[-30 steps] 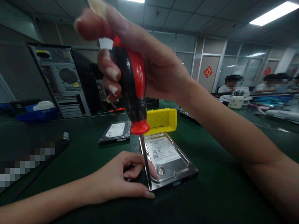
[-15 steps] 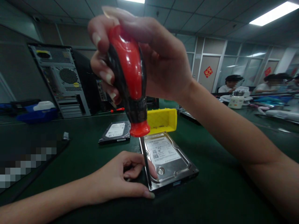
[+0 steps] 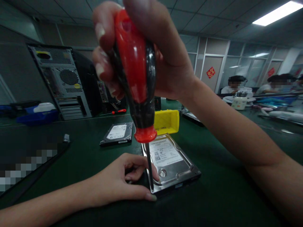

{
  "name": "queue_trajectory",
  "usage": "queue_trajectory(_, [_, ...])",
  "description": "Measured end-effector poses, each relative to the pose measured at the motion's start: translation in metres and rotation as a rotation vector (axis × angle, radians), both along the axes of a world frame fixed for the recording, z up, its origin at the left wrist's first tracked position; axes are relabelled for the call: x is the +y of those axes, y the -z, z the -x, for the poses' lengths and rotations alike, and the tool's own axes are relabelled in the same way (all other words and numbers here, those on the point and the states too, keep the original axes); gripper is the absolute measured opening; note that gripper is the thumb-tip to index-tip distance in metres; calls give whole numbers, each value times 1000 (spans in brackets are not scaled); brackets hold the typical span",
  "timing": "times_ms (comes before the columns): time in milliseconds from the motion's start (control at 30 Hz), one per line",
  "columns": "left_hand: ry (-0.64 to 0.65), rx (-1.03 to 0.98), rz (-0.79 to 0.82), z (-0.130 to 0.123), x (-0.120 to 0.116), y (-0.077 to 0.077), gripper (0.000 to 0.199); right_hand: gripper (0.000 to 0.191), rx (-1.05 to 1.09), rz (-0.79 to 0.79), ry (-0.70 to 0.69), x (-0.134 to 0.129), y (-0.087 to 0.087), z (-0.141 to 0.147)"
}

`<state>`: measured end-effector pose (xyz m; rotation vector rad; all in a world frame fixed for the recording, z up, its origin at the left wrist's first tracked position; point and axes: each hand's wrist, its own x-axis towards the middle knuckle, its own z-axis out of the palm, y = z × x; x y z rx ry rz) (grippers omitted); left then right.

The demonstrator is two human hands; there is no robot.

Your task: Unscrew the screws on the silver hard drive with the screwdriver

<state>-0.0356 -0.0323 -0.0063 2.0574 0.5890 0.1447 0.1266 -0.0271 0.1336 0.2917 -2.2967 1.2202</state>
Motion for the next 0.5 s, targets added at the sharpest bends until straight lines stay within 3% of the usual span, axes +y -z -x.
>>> queue_trajectory(100, [4, -10, 4, 0, 0, 1, 29, 35, -70, -49, -4, 1, 0, 0])
queue_trajectory(167, [2, -17, -2, 0, 0, 0, 30, 37, -93, -26, 132, -5, 0, 2])
queue_trajectory(233, [4, -19, -12, -1, -1, 0, 29, 53, 48, 38, 271, -14, 2, 4])
queue_trajectory(333, [4, -17, -20, -1, -2, -1, 27, 57, 57, 89, 276, -25, 4, 8])
queue_trajectory(433, [4, -7, -24, -1, -2, 0, 28, 58, 75, 26, 285, -27, 3, 8])
queue_trajectory(500, [3, 3, -29, 0, -1, 0, 29, 59, -41, 7, 295, -24, 1, 8])
